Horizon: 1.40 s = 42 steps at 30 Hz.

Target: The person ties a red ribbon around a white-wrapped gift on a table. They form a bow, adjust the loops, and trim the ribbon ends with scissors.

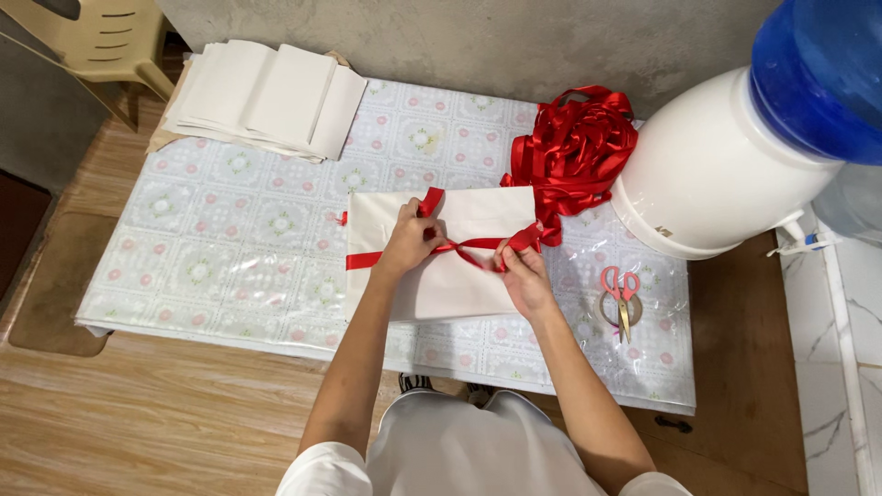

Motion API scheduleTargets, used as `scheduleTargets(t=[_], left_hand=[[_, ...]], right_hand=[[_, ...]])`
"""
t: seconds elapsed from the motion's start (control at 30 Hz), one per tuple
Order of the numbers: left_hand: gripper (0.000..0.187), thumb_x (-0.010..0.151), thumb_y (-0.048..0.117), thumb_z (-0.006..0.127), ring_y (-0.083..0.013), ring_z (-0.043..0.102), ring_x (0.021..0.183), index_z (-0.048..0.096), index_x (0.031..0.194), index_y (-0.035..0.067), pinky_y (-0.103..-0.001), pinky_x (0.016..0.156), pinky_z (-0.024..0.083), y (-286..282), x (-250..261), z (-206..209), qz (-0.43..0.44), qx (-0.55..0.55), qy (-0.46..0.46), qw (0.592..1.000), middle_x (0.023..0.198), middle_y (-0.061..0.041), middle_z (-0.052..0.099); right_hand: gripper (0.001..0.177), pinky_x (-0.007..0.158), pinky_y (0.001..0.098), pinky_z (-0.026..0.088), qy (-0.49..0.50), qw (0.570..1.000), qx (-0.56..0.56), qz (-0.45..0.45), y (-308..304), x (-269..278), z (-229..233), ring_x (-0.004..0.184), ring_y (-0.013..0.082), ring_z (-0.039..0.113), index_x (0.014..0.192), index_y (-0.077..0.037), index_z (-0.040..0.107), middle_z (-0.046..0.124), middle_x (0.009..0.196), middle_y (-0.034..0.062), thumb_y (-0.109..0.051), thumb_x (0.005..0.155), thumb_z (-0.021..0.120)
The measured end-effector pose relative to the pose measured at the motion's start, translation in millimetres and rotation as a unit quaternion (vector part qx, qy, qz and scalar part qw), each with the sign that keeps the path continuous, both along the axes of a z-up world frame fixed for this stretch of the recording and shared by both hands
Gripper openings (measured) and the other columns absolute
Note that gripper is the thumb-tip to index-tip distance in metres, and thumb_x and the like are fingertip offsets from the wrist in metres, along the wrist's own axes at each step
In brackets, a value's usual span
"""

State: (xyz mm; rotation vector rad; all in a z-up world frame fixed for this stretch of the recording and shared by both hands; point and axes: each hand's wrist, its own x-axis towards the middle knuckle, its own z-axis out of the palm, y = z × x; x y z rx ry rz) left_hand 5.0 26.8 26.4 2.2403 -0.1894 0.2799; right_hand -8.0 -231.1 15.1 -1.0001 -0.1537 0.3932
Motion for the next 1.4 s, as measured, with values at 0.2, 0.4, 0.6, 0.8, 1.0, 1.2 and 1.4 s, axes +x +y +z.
scheduleTargets(t=[0.2, 0.4, 0.6, 0.8, 1.0, 1.2, 1.4], left_hand=[[0.019, 0.069, 0.006, 0.087, -0.0356, 0.052, 0.105, 0.074, 0.083, 0.006, -0.044, 0.093, 0.05, -7.9, 0.3, -0.3, 0.033, 0.013, -0.021, 0.999, 0.111, -0.014, 0.054], [0.014, 0.059, 0.01, 0.09, -0.0381, 0.053, 0.096, 0.08, 0.069, 0.011, -0.05, 0.08, 0.046, -20.4, -11.0, 17.3, 0.138, 0.102, -0.021, 0.985, 0.109, -0.014, 0.057], [0.007, 0.077, 0.011, 0.081, -0.0306, 0.069, 0.086, 0.076, 0.08, 0.008, -0.042, 0.081, 0.057, -36.0, -9.6, -1.8, 0.22, -0.04, 0.135, 0.965, 0.1, -0.012, 0.066], [0.026, 0.077, 0.015, 0.088, -0.0288, 0.07, 0.085, 0.071, 0.093, 0.001, -0.038, 0.082, 0.058, -47.7, -25.7, -10.7, 0.218, -0.107, 0.127, 0.962, 0.106, -0.015, 0.063], [0.05, 0.077, 0.012, 0.088, -0.0269, 0.067, 0.103, 0.062, 0.119, 0.01, -0.038, 0.095, 0.059, -59.7, -47.3, 3.0, 0.132, -0.103, -0.015, 0.986, 0.137, -0.015, 0.046], [0.07, 0.061, 0.02, 0.098, -0.0425, 0.049, 0.118, 0.062, 0.12, 0.014, -0.053, 0.098, 0.046, -57.1, -50.3, 37.9, 0.186, 0.033, -0.031, 0.981, 0.144, -0.021, 0.037], [0.077, 0.075, 0.031, 0.09, -0.0497, 0.045, 0.122, 0.051, 0.136, 0.003, -0.055, 0.099, 0.044, -63.7, -52.6, 41.0, 0.31, 0.004, -0.117, 0.943, 0.147, -0.04, 0.023]], right_hand=[[0.015, 0.088, 0.0368, 0.059, 0.029, 0.985, -0.125, 0.114, 1.4, -11.7, -6.8, 0.063, 0.0107, 0.056, 0.1, -0.006, 0.063, 0.057, 0.078, -0.0006, -0.02, 0.104, 0.06], [0.017, 0.073, 0.0314, 0.053, 0.001, 0.964, -0.242, 0.112, 2.2, -14.5, -6.1, 0.065, 0.0111, 0.06, 0.097, -0.004, 0.066, 0.067, 0.08, 0.0024, -0.021, 0.1, 0.066], [0.016, 0.072, 0.032, 0.057, -0.001, 0.971, -0.238, 0.03, 14.3, -36.9, -14.3, 0.073, 0.0158, 0.071, 0.095, -0.002, 0.068, 0.071, 0.079, 0.0072, -0.018, 0.097, 0.069], [0.019, 0.075, 0.0335, 0.059, -0.008, 0.968, -0.251, -0.006, 23.1, -46.0, -21.6, 0.075, 0.017, 0.072, 0.097, -0.001, 0.069, 0.073, 0.082, 0.0084, -0.02, 0.096, 0.07], [0.028, 0.073, 0.0313, 0.056, -0.128, 0.875, -0.458, -0.084, 10.9, -38.2, -13.9, 0.075, 0.017, 0.069, 0.086, -0.004, 0.074, 0.074, 0.084, 0.008, -0.025, 0.105, 0.068], [0.02, 0.059, 0.0309, 0.053, -0.14, 0.82, -0.519, -0.196, -27.2, -6.0, 20.0, 0.06, 0.0154, 0.067, 0.089, -0.002, 0.07, 0.072, 0.076, 0.0076, -0.02, 0.098, 0.068], [0.016, 0.057, 0.0294, 0.053, -0.253, 0.803, -0.491, -0.224, -39.9, -6.0, 24.5, 0.061, 0.0152, 0.066, 0.101, -0.002, 0.069, 0.069, 0.089, 0.0114, 0.0, 0.086, 0.071]])
